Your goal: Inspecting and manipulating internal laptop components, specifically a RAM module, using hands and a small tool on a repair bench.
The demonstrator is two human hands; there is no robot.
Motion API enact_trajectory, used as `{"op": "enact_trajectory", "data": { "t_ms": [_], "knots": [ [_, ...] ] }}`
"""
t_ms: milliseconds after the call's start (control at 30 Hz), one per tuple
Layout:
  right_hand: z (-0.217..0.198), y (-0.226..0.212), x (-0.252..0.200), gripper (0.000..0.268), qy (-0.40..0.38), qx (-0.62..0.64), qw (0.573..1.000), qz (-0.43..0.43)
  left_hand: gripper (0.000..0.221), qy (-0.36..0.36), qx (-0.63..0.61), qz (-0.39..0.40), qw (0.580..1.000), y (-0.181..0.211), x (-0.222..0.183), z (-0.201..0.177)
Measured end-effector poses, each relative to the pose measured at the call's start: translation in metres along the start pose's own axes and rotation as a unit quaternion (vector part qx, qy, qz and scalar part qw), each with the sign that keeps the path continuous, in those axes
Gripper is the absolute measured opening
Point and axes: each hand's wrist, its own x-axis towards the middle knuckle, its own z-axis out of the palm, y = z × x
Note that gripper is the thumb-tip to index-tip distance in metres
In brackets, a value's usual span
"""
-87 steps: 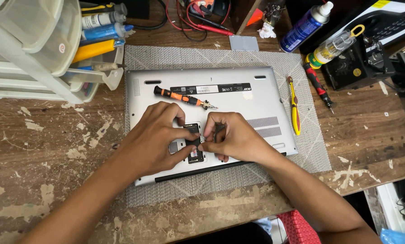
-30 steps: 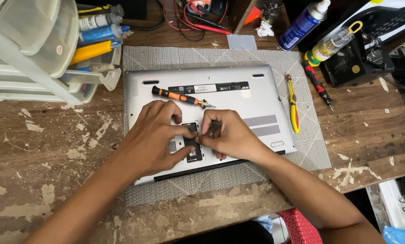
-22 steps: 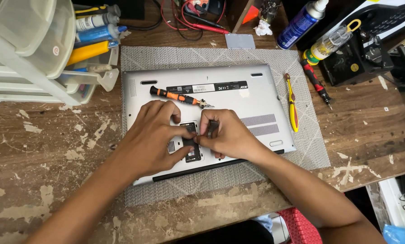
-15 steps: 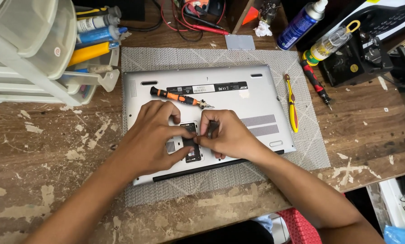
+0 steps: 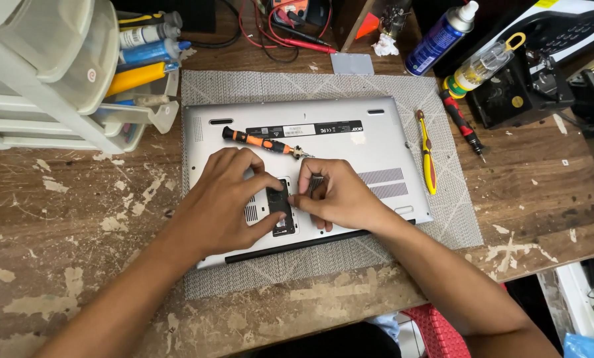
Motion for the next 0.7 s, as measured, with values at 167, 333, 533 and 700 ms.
{"op": "enact_trajectory", "data": {
  "t_ms": [167,333,533,700],
  "knots": [
    [0.000,0.000,0.000,0.021,0.000,-0.007,1.000,0.013,0.058,-0.052,0.027,-0.016,0.998,0.001,0.000,-0.002],
    [-0.002,0.003,0.000,0.020,-0.014,-0.029,0.999,-0.010,0.066,-0.088,0.027,-0.040,0.995,0.007,0.001,-0.006],
    [-0.001,0.002,0.000,0.020,-0.013,-0.035,0.999,-0.004,0.068,-0.094,0.028,-0.063,0.993,0.009,0.000,-0.003],
    [-0.001,0.001,0.000,0.019,-0.015,-0.031,0.999,-0.013,0.063,-0.072,0.017,-0.073,0.995,0.013,-0.002,0.000]
  ]
}}
